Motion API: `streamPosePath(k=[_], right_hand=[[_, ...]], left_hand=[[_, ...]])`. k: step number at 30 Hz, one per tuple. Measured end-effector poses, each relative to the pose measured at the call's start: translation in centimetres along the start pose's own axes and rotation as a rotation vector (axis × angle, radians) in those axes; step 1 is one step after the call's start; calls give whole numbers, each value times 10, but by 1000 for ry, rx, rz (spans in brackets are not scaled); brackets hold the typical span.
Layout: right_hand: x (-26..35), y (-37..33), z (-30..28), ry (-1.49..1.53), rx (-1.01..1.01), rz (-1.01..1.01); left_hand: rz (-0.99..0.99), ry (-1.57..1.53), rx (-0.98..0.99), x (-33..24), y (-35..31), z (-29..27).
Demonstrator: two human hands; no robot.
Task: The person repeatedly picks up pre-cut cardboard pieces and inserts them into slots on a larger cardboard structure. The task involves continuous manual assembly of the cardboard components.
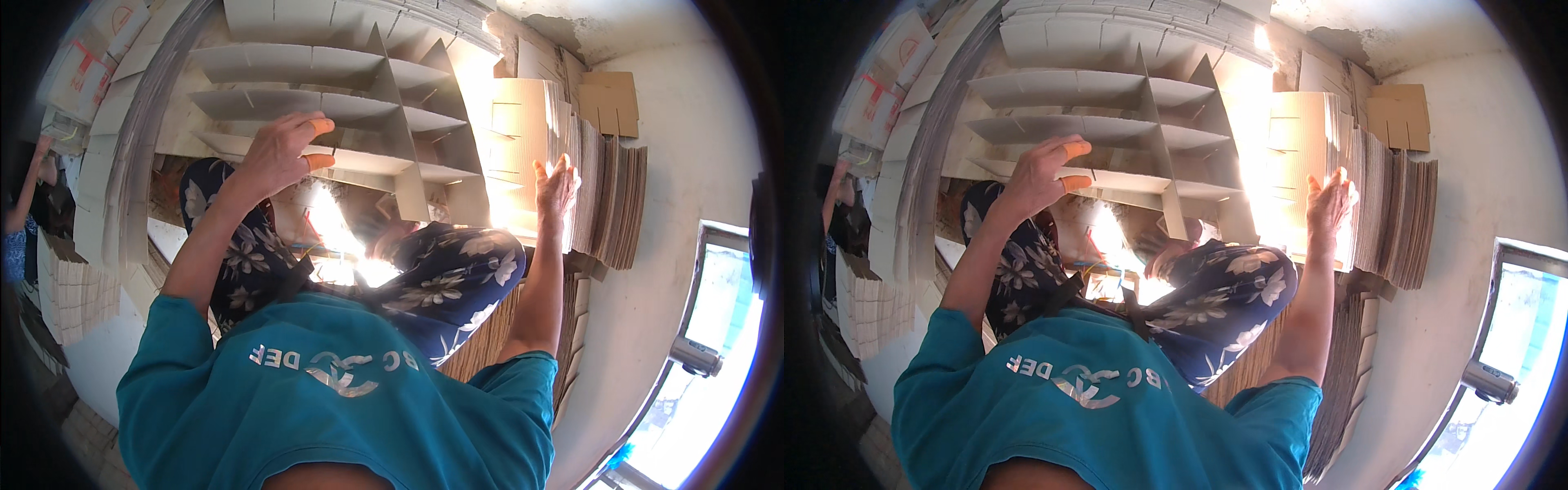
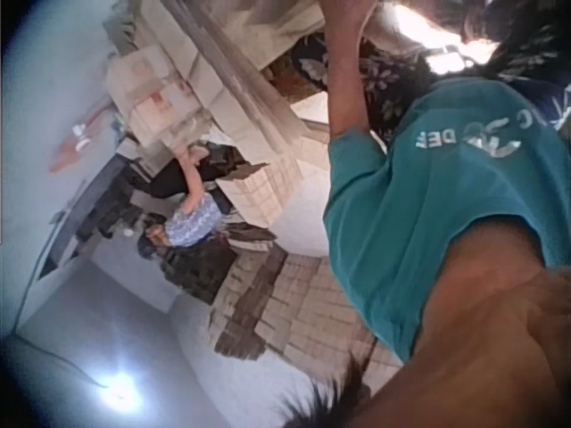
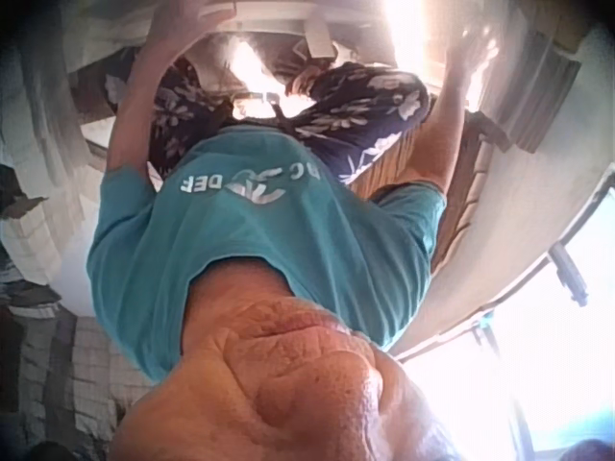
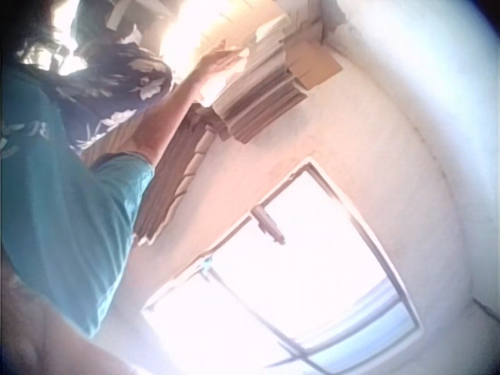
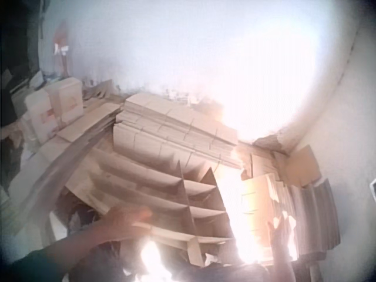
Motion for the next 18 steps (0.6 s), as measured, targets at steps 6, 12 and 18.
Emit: streamPosePath(k=[6, 12, 18], right_hand=[[-33, -15, 58, -46, 286, 246], [-97, 4, 72, 488, 30, 444], [4, 3, -102, 309, -608, 19]], left_hand=[[-36, 26, 15, 11, -3, -5], [-7, 0, -27, 12, -5, -14], [2, 76, -56, 22, -16, -25]])
Point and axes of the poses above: each hand's wrist, its own y-axis towards the middle knuckle, its own z-axis out of the palm, x = y × z, the point moved 6 cm from there along y, towards the middle knuckle, and after that the axes turned 13 degrees about -x, right-handed, at the moved point
